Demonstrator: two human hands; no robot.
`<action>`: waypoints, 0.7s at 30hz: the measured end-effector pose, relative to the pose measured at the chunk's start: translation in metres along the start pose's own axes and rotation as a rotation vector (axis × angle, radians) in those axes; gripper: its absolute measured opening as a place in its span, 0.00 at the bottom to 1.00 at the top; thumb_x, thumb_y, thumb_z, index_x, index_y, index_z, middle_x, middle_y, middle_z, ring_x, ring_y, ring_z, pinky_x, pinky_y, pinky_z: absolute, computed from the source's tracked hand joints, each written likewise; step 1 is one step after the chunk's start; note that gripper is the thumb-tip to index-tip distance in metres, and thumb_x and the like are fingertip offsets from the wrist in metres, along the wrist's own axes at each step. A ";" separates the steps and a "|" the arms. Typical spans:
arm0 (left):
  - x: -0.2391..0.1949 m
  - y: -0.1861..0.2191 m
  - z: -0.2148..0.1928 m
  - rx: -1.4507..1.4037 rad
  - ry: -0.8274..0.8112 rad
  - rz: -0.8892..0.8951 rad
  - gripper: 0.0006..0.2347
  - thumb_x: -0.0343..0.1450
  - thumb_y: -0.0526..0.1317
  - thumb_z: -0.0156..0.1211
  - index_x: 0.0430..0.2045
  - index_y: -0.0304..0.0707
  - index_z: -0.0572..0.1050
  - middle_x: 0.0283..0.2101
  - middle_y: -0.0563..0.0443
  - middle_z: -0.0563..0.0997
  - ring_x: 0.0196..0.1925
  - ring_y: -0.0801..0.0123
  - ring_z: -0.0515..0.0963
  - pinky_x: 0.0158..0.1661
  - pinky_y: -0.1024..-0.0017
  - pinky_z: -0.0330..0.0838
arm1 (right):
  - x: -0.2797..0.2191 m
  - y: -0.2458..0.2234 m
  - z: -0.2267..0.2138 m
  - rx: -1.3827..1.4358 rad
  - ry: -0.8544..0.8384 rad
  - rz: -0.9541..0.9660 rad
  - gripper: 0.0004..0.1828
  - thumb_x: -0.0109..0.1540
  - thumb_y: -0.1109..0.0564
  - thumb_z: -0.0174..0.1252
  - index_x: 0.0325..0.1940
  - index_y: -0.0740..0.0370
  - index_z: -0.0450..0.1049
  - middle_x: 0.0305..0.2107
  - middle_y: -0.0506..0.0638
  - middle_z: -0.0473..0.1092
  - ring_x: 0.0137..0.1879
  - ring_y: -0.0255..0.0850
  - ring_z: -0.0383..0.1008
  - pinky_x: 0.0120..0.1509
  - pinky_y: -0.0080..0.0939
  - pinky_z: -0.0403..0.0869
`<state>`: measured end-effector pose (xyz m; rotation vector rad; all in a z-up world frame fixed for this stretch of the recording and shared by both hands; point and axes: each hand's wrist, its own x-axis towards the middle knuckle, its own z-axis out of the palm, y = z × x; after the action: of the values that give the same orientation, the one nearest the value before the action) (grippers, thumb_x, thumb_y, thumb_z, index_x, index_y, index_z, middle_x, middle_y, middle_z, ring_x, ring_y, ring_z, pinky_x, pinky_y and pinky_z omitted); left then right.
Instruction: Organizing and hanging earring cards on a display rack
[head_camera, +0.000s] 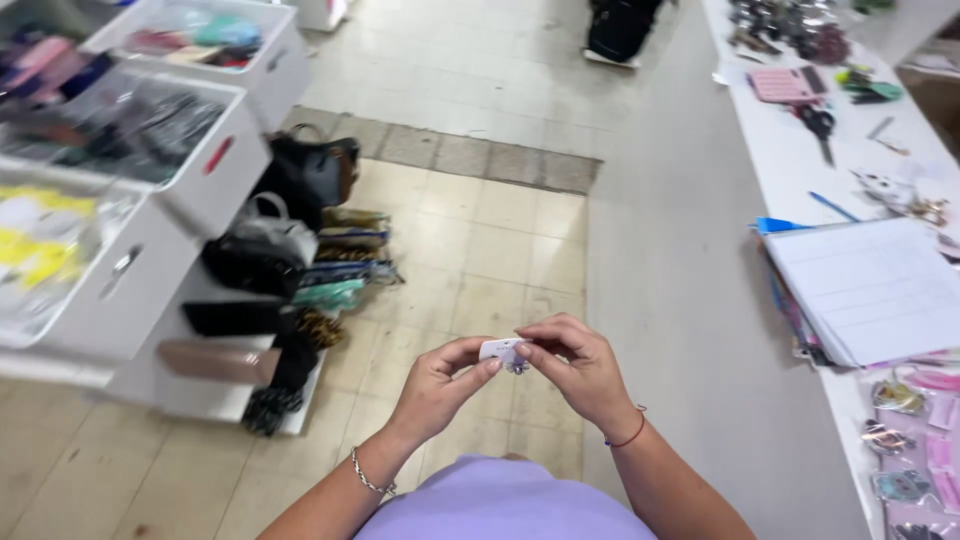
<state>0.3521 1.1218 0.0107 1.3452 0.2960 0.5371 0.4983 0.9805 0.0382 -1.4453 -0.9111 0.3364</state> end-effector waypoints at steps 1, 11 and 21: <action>0.032 -0.008 0.005 -0.009 -0.049 -0.014 0.13 0.68 0.32 0.69 0.47 0.33 0.83 0.40 0.46 0.89 0.45 0.71 0.84 0.52 0.64 0.79 | 0.013 0.017 -0.013 -0.019 0.046 0.010 0.13 0.56 0.66 0.71 0.44 0.66 0.85 0.32 0.56 0.78 0.38 0.39 0.81 0.44 0.37 0.82; 0.365 -0.074 0.054 -0.128 -0.141 -0.081 0.12 0.69 0.33 0.68 0.45 0.31 0.83 0.37 0.46 0.89 0.41 0.75 0.83 0.48 0.66 0.80 | 0.257 0.152 -0.142 0.066 0.213 0.092 0.18 0.53 0.71 0.72 0.46 0.75 0.80 0.37 0.60 0.76 0.44 0.45 0.80 0.49 0.43 0.82; 0.649 -0.100 0.033 -0.147 -0.040 -0.123 0.10 0.68 0.34 0.65 0.42 0.31 0.83 0.44 0.45 0.88 0.46 0.71 0.85 0.51 0.75 0.79 | 0.542 0.258 -0.185 0.192 -0.014 0.155 0.08 0.62 0.66 0.64 0.45 0.63 0.79 0.39 0.51 0.75 0.45 0.40 0.78 0.52 0.38 0.81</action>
<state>0.9357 1.4229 -0.0144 1.1861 0.2985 0.4206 1.0550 1.2680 -0.0022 -1.3393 -0.7579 0.5360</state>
